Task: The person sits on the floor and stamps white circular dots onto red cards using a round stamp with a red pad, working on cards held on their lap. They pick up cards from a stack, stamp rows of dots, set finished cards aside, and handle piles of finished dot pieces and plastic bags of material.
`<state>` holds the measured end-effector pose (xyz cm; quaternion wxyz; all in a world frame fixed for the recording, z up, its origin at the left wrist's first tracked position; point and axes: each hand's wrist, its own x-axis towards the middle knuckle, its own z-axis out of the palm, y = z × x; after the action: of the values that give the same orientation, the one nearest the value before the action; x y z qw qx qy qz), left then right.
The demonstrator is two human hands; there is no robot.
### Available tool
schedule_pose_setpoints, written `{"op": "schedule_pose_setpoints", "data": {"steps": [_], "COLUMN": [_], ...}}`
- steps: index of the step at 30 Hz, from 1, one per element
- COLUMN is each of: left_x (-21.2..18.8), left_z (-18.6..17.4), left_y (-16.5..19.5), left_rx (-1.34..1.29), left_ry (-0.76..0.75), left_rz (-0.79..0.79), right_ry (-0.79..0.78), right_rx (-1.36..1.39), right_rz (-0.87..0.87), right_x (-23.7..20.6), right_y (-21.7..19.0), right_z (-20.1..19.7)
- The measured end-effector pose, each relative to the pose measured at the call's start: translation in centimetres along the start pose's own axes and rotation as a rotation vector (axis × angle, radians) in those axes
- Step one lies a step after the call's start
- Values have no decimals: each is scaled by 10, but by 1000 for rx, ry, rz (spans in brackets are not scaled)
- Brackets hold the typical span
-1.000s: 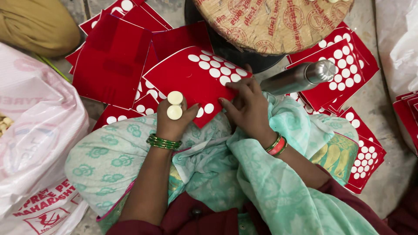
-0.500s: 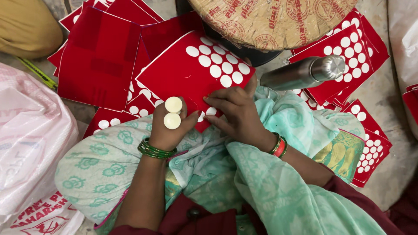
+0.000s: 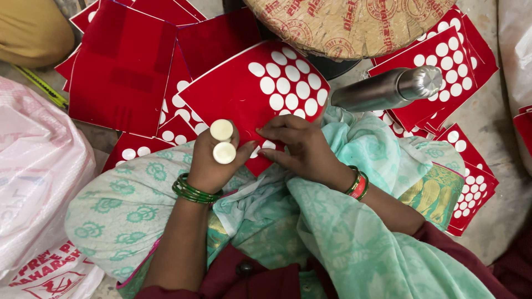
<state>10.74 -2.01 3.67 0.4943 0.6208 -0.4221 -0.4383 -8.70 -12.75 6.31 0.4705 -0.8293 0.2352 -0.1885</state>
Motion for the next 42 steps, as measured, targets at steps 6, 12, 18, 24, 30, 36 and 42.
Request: {"op": "schedule_pose_setpoints", "data": {"steps": [6,12,18,24,30,36,42], "left_x": [-4,-6,-9,-11,-8,-7,-8], "left_z": [-6,-10,-7,-2,-6,-8,-9], "left_y": [-1,5,11,11,9,9,11], "left_rx": [-101,-193,-128,-166,-180,-217,-252], "left_ry": [-86,-121,-118,-65,-98,-145,-168], "left_rz": [-100,-42,41,15,-33,12,68], "right_ry": [20,-56,-48,-54,-36,71,21], "right_rx": [-127,69,211,164,47,-29,99], "right_rz": [-108,-32,60,62,-28,-116,17], "right_x": [-1,-2,-5,-3,-1,-4,-4], "right_y": [-2,-3,-3,-4,-10,-16,-18], "right_z": [0,-3,-4,-4,-6,-7,-8]}}
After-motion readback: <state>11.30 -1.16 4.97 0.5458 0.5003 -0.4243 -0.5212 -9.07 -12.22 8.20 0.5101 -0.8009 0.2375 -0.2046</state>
